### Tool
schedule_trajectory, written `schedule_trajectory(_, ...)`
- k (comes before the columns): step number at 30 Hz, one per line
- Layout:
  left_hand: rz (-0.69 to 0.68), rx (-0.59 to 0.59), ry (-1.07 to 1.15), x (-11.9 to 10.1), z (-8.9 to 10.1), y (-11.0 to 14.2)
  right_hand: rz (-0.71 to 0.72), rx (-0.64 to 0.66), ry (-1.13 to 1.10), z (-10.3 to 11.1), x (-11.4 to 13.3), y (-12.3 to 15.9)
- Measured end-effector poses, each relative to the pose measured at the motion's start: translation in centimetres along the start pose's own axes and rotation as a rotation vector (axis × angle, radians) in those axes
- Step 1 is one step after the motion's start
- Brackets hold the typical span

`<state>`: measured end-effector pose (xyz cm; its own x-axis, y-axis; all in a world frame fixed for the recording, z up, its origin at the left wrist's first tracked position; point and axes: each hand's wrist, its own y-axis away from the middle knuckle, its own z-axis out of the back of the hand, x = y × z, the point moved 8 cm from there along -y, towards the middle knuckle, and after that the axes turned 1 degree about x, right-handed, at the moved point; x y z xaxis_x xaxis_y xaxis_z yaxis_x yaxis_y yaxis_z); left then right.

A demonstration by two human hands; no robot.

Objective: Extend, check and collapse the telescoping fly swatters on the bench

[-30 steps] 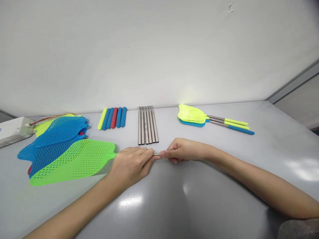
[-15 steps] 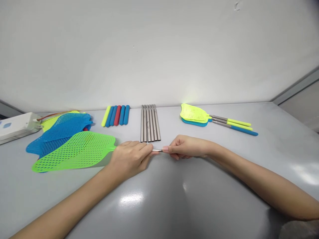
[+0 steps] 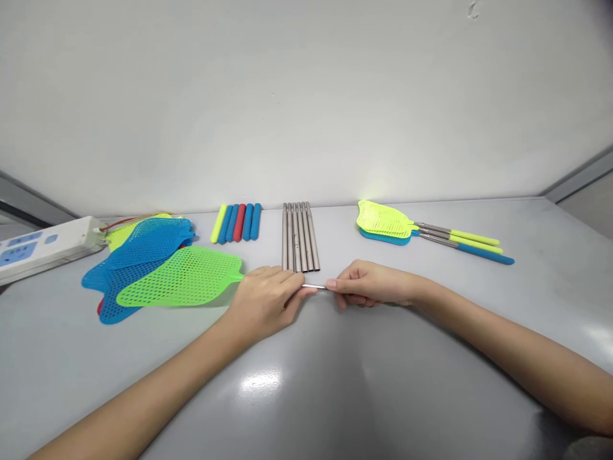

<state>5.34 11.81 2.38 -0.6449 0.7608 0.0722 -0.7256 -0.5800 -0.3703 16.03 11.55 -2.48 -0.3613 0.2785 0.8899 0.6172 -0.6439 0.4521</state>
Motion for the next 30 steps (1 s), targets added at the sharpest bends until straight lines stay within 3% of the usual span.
schedule_trajectory(9, 0.004, 0.053, 0.064, 0.1, -0.4, 0.0, -0.02, 0.126, -0.11, -0.3, -0.2, 0.2)
schedule_trajectory(20, 0.023, -0.022, 0.005, -0.2, 0.5, 0.1, -0.006, 0.199, -0.15, 0.5, -0.4, 0.3)
schedule_trajectory(30, 0.011, -0.082, -0.017, -0.1, 1.2, 0.0, -0.029, 0.189, -0.152, 0.9, -0.8, 0.5)
